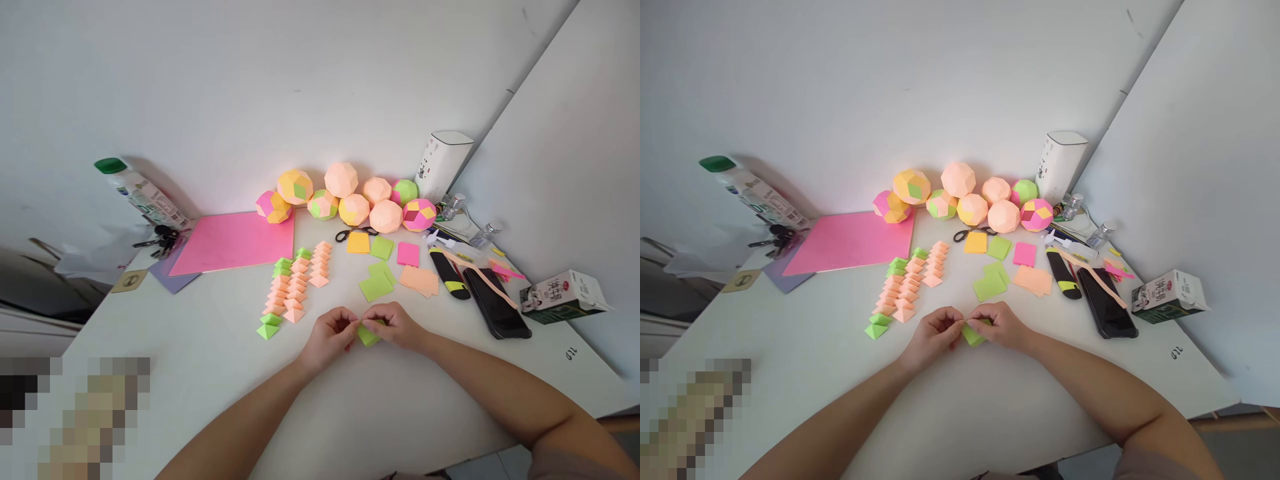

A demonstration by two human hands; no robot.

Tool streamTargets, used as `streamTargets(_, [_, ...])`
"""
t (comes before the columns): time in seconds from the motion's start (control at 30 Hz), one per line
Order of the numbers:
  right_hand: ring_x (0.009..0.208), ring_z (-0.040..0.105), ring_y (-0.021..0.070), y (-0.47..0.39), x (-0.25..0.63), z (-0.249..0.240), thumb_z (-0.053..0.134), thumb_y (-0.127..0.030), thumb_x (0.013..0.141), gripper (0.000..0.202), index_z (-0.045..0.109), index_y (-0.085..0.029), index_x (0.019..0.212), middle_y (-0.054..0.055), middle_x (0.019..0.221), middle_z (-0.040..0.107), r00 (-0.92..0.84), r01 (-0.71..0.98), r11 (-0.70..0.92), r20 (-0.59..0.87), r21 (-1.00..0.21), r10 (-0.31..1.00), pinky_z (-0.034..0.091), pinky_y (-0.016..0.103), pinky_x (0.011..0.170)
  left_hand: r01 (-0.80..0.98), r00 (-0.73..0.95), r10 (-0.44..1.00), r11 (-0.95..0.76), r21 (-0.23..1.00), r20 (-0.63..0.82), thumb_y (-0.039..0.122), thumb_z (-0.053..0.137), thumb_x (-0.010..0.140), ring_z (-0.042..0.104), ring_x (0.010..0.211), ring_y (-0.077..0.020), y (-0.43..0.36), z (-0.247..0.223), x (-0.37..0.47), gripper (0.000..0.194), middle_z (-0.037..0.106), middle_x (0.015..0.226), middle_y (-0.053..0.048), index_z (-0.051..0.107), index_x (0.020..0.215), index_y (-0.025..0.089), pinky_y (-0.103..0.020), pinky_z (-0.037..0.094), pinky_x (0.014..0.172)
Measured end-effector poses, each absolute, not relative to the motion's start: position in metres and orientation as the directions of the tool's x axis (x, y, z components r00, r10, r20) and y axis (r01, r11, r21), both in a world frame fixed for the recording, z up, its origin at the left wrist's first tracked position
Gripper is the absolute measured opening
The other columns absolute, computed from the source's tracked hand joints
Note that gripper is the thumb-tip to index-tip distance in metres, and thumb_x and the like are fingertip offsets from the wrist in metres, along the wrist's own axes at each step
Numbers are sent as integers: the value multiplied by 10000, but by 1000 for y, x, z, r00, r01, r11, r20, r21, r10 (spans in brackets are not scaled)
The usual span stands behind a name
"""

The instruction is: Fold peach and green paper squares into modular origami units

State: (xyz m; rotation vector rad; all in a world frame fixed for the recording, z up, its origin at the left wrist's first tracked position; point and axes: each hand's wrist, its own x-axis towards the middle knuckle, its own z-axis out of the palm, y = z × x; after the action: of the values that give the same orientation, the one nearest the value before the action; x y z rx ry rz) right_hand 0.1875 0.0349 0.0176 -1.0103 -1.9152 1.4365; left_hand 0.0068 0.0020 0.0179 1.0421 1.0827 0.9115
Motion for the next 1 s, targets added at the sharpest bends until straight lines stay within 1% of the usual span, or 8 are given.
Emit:
streamTargets(0.07, [575,473,103,34,187,17,558,-256,815,144,635,-144,767,6,657,565,-563,229,139,-14,-963,826,385,218,524,-34,224,942,262,964,-248,330,586,758,432,411,-63,1,18,8,192,479,486,61,512,713,158,-186,355,419])
streamTargets(0.23, [559,501,103,33,187,15,544,-267,824,139,597,-152,766,-1,656,548,-532,149,21,-62,-989,845,435,225,521,-53,184,948,274,960,-260,317,558,771,429,413,-65,1,17,6,166,483,492,63,493,721,172,-190,351,428])
streamTargets(0.37, [551,502,102,32,187,14,561,-251,810,127,605,-148,750,-6,630,540,-537,177,44,-58,-983,842,437,226,519,-11,230,938,269,963,-260,359,573,767,419,419,-60,1,19,6,204,487,519,54,524,749,161,-186,325,418])
streamTargets(0.47, [550,504,103,32,187,14,570,-244,799,120,607,-146,741,-5,619,543,-536,165,51,-46,-985,843,441,228,516,20,232,932,281,960,-278,399,582,753,382,398,-54,1,21,8,254,451,481,61,524,714,154,-179,287,395])
streamTargets(0.73, [508,506,100,34,189,13,567,-295,788,164,523,-167,696,-15,620,512,-407,16,-94,-92,-995,909,463,240,492,-96,176,943,302,948,-282,454,599,732,365,371,-54,2,15,5,304,445,460,71,493,723,169,-178,266,386])
streamTargets(0.87, [571,517,103,33,188,15,551,-306,814,133,523,-176,817,10,747,546,-477,-12,-56,-43,-998,878,454,246,536,-92,170,944,301,949,-283,442,602,726,365,375,-54,3,17,5,294,445,468,71,497,717,168,-177,267,388])
streamTargets(0.93, [565,495,101,33,187,15,547,-293,823,122,540,-171,835,-3,696,529,-528,42,-6,-28,-999,849,423,236,530,-56,174,942,301,952,-288,426,605,722,365,387,-54,2,19,5,280,440,477,70,503,713,165,-176,268,390])
streamTargets(1.0, [534,451,94,33,187,15,538,-281,829,127,558,-162,790,-20,621,494,-559,114,43,-28,-993,829,376,222,500,-17,186,937,305,952,-297,408,607,719,368,406,-56,1,22,7,263,443,491,66,513,711,163,-177,273,399])
